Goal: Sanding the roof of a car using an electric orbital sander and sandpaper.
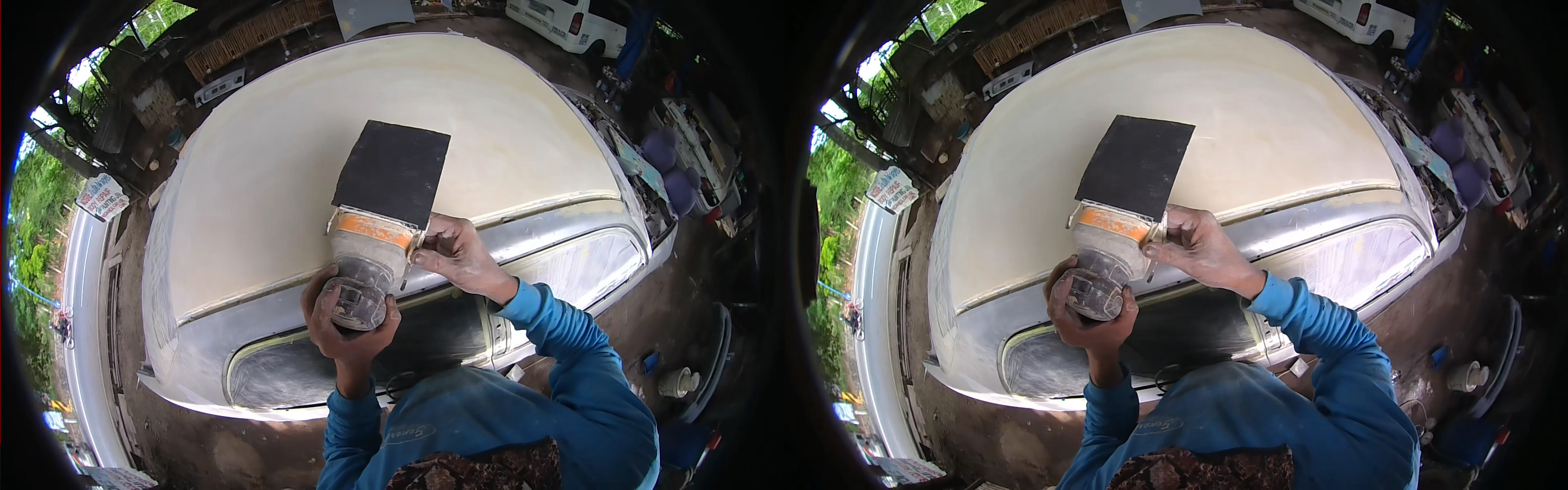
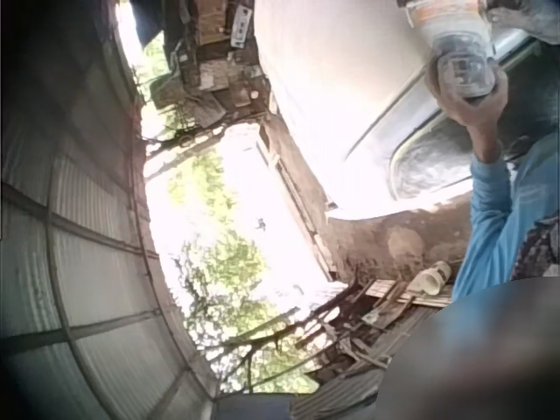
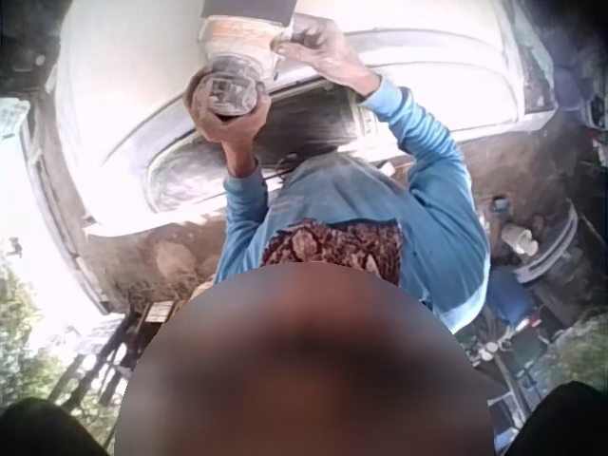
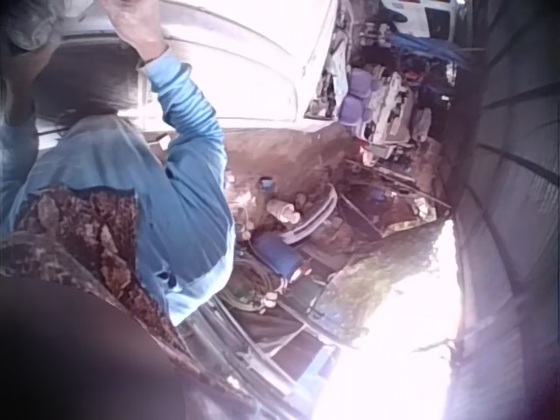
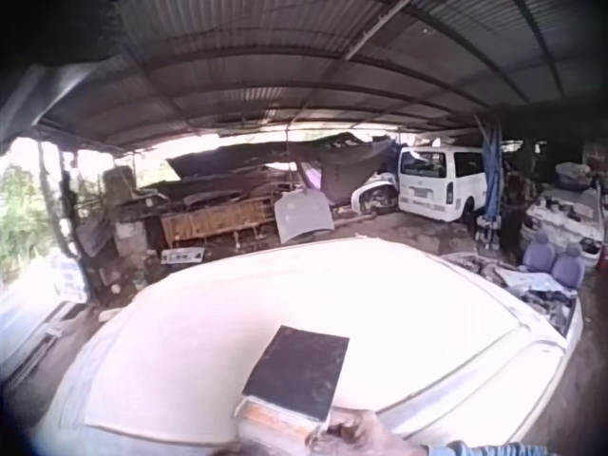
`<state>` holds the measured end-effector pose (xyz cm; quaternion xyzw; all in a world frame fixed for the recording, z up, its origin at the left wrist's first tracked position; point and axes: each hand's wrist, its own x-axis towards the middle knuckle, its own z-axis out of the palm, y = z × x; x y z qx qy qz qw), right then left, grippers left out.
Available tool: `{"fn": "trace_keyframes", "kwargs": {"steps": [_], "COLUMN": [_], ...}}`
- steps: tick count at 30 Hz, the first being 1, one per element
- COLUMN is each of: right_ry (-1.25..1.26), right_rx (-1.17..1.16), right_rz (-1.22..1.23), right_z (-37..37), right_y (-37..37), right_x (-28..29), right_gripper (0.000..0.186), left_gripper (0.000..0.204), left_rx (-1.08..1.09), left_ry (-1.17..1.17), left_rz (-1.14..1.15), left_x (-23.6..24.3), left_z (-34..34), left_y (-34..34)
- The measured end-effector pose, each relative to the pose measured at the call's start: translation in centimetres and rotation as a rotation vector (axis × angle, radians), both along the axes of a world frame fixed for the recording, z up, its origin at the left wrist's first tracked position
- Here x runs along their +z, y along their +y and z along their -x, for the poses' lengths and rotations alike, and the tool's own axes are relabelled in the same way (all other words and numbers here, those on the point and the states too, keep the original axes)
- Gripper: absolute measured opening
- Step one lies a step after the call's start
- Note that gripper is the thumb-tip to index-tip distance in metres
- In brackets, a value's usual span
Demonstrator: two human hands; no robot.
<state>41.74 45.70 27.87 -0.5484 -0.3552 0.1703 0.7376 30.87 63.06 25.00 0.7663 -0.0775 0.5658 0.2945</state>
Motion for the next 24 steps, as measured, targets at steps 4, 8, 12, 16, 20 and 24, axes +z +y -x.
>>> {"fn": "trace_keyframes", "kwargs": {"steps": [4,8,12,16,20,24], "right_ry": [0.024,0.027,0.021,-0.121,-0.182,-0.173], "right_rx": [-0.029,-0.065,-0.073,-0.144,-0.115,-0.180], "right_rz": [0.002,-0.015,-0.017,-0.014,0.058,0.122], "right_z": [0.6,0.9,1.2,1.0,0.5,0.7], "right_y": [0.9,1.4,1.5,1.3,0.7,0.5], "right_x": [0.7,0.4,-0.1,-1.5,-2.1,-2.0], "right_gripper": [0.029,0.033,0.037,0.049,0.048,0.048], "left_gripper": [0.072,0.072,0.072,0.073,0.074,0.072], "left_rx": [-0.023,0.023,0.049,0.064,0.059,0.052], "left_ry": [-0.016,-0.034,0.009,0.044,0.040,0.010], "left_rz": [0.021,0.034,0.006,0.018,0.024,0.038], "left_x": [-0.1,0.0,0.4,0.4,0.7,0.9], "left_z": [-0.2,-0.1,0.1,0.3,0.2,0.0], "left_y": [-0.1,-0.1,-0.4,-0.8,-1.1,-1.0]}}
